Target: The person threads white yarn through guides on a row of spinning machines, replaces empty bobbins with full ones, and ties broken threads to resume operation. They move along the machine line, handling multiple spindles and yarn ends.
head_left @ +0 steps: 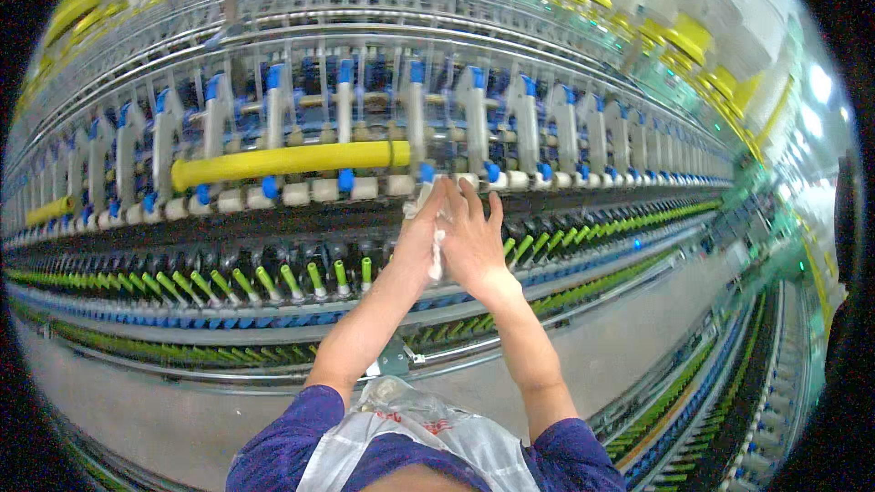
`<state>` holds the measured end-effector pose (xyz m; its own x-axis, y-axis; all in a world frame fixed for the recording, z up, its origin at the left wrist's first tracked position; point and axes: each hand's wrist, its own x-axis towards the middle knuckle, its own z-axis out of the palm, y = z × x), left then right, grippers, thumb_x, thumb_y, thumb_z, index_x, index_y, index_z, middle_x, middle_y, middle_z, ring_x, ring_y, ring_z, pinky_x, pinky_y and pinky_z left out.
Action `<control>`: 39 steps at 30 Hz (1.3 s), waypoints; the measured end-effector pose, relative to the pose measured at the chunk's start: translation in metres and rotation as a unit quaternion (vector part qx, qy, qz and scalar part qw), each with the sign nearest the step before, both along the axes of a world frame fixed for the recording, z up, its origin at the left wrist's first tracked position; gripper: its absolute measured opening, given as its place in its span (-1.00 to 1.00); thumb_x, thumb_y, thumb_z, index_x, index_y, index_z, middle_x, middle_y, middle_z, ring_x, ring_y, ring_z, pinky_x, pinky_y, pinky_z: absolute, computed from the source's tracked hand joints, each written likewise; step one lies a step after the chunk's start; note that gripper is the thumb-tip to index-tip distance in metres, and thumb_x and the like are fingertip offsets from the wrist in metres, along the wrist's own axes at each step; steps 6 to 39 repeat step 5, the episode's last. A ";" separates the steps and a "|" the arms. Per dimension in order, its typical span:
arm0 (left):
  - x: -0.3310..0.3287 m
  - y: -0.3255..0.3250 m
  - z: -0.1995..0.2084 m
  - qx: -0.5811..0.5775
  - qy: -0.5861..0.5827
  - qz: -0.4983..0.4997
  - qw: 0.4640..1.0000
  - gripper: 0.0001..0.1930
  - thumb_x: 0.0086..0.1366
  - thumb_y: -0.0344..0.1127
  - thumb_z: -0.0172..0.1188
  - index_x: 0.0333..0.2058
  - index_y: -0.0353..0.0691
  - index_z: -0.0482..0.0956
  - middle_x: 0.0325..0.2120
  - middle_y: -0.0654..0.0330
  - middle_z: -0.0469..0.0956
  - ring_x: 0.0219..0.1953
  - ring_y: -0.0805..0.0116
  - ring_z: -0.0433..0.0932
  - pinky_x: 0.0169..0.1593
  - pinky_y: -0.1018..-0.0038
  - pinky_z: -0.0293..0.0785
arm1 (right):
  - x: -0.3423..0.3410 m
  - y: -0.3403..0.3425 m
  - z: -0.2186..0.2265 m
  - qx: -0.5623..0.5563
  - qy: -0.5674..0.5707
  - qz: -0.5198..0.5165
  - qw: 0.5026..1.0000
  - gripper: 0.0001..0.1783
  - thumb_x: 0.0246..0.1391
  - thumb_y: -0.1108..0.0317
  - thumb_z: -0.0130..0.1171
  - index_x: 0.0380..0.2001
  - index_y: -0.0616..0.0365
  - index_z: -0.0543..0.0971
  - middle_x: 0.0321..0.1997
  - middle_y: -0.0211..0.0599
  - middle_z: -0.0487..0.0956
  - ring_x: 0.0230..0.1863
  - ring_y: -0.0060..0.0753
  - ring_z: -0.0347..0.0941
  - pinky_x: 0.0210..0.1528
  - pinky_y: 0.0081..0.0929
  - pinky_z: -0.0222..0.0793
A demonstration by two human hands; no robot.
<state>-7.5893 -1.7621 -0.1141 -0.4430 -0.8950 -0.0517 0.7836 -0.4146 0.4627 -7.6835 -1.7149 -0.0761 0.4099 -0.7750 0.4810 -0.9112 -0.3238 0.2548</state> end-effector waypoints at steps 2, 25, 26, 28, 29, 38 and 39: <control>-0.025 -0.016 -0.032 0.041 -0.100 0.134 0.985 -0.61 0.24 -0.01 0.14 -0.14 -0.19 0.49 -0.36 0.21 0.52 -0.36 0.38 0.52 -0.32 0.38 0.46 | -0.022 0.019 -0.017 0.001 0.012 0.015 1.000 -0.46 -0.20 0.35 0.16 -0.01 0.01 0.49 0.33 -0.04 0.10 0.30 0.06 0.06 0.18 0.23 0.02; -0.083 -0.033 -0.066 -0.079 -0.190 0.206 0.957 -0.61 0.28 0.05 0.03 -0.18 -0.16 0.49 -0.42 0.27 0.50 -0.44 0.40 0.47 -0.40 0.45 0.40 | -0.069 0.067 -0.047 0.154 -0.147 0.144 0.966 -0.36 -0.20 0.41 0.19 0.08 0.04 0.38 0.28 0.17 0.12 0.22 0.17 0.18 0.16 0.05 0.17; -0.083 -0.033 -0.066 -0.079 -0.190 0.206 0.957 -0.61 0.28 0.05 0.03 -0.18 -0.16 0.49 -0.42 0.27 0.50 -0.44 0.40 0.47 -0.40 0.45 0.40 | -0.069 0.067 -0.047 0.154 -0.147 0.144 0.966 -0.36 -0.20 0.41 0.19 0.08 0.04 0.38 0.28 0.17 0.12 0.22 0.17 0.18 0.16 0.05 0.17; -0.083 -0.033 -0.066 -0.079 -0.190 0.206 0.957 -0.61 0.28 0.05 0.03 -0.18 -0.16 0.49 -0.42 0.27 0.50 -0.44 0.40 0.47 -0.40 0.45 0.40 | -0.069 0.067 -0.047 0.154 -0.147 0.144 0.966 -0.36 -0.20 0.41 0.19 0.08 0.04 0.38 0.28 0.17 0.12 0.22 0.17 0.18 0.16 0.05 0.17; -0.083 -0.033 -0.066 -0.079 -0.190 0.206 0.957 -0.61 0.28 0.05 0.03 -0.18 -0.16 0.49 -0.42 0.27 0.50 -0.44 0.40 0.47 -0.40 0.45 0.40 | -0.069 0.067 -0.047 0.154 -0.147 0.144 0.966 -0.36 -0.20 0.41 0.19 0.08 0.04 0.38 0.28 0.17 0.12 0.22 0.17 0.18 0.16 0.05 0.17; -0.083 -0.033 -0.066 -0.079 -0.190 0.206 0.957 -0.61 0.28 0.05 0.03 -0.18 -0.16 0.49 -0.42 0.27 0.50 -0.44 0.40 0.47 -0.40 0.45 0.40 | -0.069 0.067 -0.047 0.154 -0.147 0.144 0.966 -0.36 -0.20 0.41 0.19 0.08 0.04 0.38 0.28 0.17 0.12 0.22 0.17 0.18 0.16 0.05 0.17; -0.083 -0.033 -0.066 -0.079 -0.190 0.206 0.957 -0.61 0.28 0.05 0.03 -0.18 -0.16 0.49 -0.42 0.27 0.50 -0.44 0.40 0.47 -0.40 0.45 0.40 | -0.069 0.067 -0.047 0.154 -0.147 0.144 0.966 -0.36 -0.20 0.41 0.19 0.08 0.04 0.38 0.28 0.17 0.12 0.22 0.17 0.18 0.16 0.05 0.17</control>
